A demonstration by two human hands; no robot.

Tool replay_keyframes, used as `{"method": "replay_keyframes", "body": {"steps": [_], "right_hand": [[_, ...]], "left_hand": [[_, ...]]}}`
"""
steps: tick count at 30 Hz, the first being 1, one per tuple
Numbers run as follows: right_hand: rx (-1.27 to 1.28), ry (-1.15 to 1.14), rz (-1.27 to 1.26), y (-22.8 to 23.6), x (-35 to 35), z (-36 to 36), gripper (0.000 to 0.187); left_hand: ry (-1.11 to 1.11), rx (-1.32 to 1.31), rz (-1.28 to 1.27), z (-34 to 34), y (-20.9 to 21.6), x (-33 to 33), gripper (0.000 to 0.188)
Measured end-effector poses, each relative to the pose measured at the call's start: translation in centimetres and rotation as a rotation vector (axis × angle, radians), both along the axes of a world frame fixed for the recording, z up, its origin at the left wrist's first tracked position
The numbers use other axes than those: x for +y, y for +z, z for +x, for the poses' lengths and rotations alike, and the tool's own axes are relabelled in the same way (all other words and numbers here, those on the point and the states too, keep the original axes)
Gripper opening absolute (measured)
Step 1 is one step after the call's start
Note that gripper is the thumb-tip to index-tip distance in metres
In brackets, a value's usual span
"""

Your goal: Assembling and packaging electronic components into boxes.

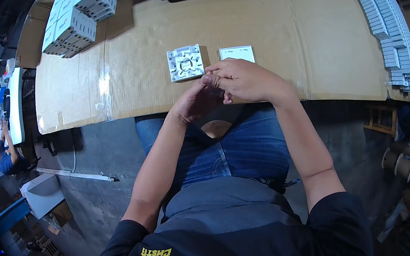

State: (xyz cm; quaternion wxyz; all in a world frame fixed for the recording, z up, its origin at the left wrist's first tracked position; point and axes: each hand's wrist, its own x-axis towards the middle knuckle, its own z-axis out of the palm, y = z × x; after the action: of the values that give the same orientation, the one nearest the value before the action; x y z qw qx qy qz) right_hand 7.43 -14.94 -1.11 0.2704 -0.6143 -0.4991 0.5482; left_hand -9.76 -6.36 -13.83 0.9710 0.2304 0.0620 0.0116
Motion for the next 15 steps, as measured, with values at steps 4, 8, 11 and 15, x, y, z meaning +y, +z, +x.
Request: {"method": "replay_keyframes", "body": {"steps": [4, 8, 11, 15], "right_hand": [[-0.014, 0.095, 0.029, -1.5, 0.1, 0.3, 0.053], [-0.082, 0.116, 0.07, -1.6, -0.1, 1.0, 0.05], [-0.015, 0.08, 0.037, 0.2, 0.6, 1.3, 0.048], [-0.132, 0.082, 0.284, 1.1, 1.6, 5.1, 0.043]], "left_hand": [[0.02, 0.043, 0.047, 0.1, 0.2, -0.1, 0.058], [0.078, 0.011, -0.015, 0.6, 1.5, -0.5, 0.043], [0.007, 0.057, -0.056, -0.2, 0.0, 0.1, 0.051], [-0.038, 0.058, -0.132, 0.4, 0.8, 0.1, 0.054]]}}
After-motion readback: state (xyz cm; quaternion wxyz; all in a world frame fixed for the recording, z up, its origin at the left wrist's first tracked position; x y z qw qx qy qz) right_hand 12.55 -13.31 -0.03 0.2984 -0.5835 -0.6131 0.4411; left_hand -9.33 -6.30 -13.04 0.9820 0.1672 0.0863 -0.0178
